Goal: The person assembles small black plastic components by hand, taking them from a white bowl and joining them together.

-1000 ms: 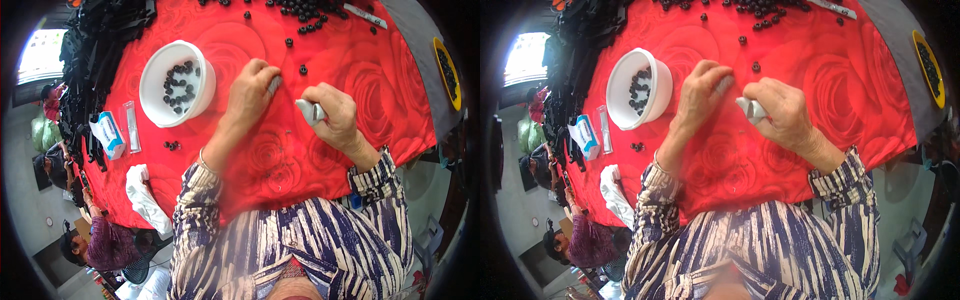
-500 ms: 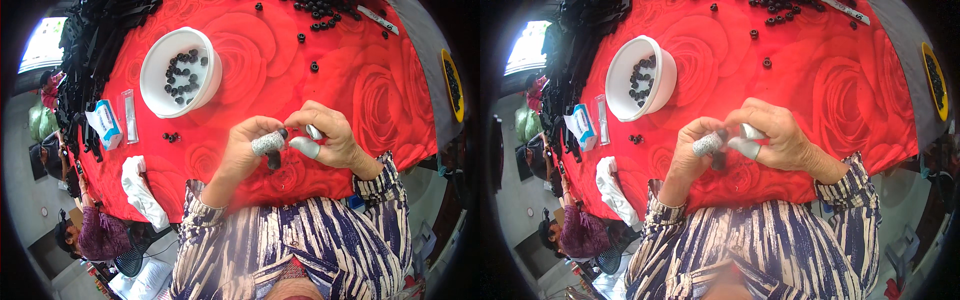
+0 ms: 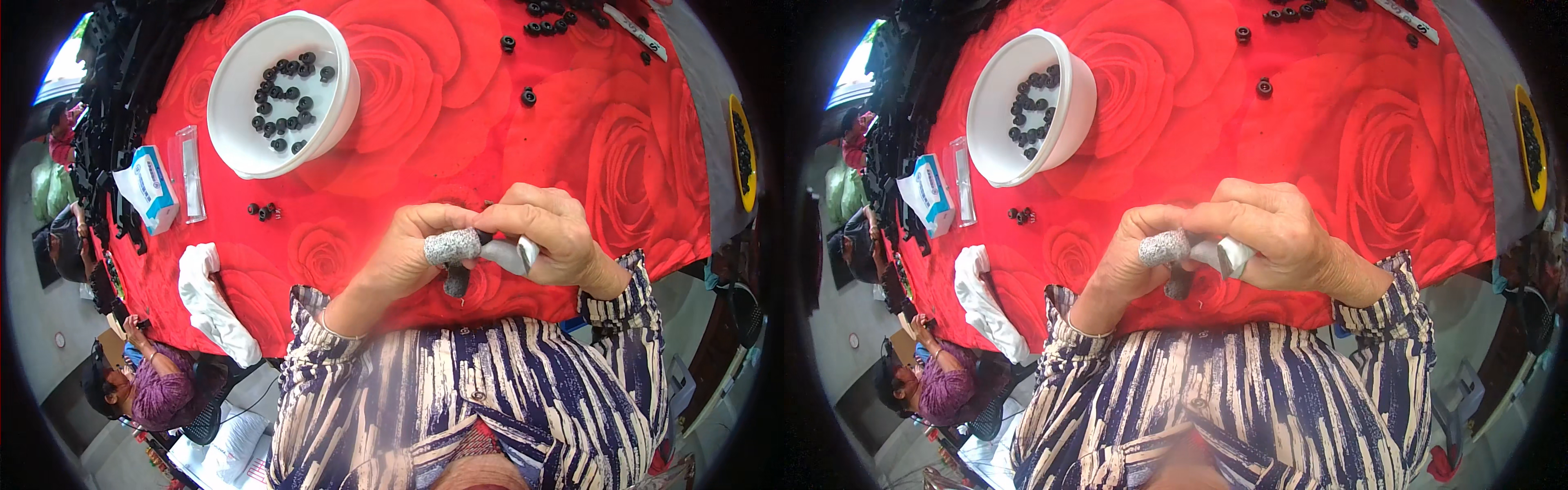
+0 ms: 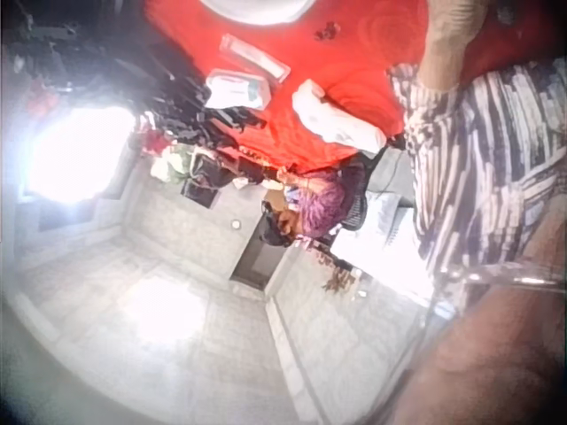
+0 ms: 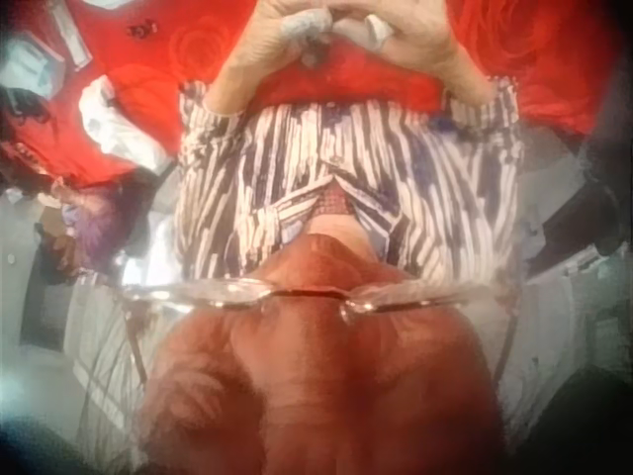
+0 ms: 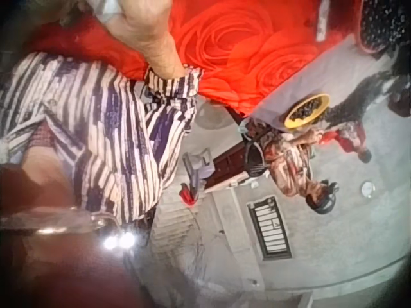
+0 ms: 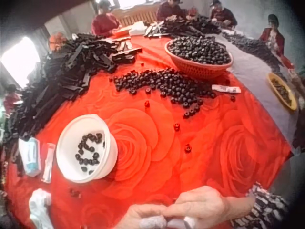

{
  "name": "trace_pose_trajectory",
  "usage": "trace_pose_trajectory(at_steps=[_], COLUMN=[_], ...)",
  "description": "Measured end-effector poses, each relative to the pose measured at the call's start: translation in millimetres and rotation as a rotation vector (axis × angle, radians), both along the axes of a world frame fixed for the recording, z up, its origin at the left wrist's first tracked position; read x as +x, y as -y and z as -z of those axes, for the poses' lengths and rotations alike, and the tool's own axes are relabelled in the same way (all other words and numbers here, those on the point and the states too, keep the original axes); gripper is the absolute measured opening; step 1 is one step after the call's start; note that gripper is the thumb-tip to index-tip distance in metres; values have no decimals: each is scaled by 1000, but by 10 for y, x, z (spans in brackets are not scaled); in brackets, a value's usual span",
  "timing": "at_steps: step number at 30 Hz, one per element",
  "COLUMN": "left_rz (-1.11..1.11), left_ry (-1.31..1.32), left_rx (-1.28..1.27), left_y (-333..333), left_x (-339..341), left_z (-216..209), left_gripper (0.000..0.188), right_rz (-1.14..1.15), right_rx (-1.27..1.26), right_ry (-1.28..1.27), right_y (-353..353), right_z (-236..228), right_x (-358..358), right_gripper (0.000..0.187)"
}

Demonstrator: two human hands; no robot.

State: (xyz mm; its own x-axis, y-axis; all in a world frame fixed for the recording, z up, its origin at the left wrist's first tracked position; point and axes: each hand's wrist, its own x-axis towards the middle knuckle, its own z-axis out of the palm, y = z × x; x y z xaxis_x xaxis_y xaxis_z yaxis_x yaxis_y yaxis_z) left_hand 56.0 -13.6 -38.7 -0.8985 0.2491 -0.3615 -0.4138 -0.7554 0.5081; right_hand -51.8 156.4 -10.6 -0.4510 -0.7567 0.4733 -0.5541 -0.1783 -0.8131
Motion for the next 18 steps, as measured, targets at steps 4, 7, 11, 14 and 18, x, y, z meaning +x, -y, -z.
trace_pose_trajectory(at_steps=[4,7,11,14,18], left_rz=[-10,-18,-22,-77,-95], left_ry=[24,2,-122,-166,-200], left_rx=[-12,-27,-235,-315,-308], left_y=[-26,-42,-53,-48,-26], left_x=[14,42,22,28,30], left_z=[-124,-157,-221,-265,-206], left_gripper=[22,22,20,19,19], right_rz=[19,70,48,65,-26], right_rx=[-19,-52,-35,1,236], right_ry=[-188,-292,-396,-257,208], right_y=[3,-20,-70,-13,-107], right_z=[-12,-24,-34,-72,-138], right_x=[-5,29,6,-10,-120], right_gripper=[37,41,41,40,37])
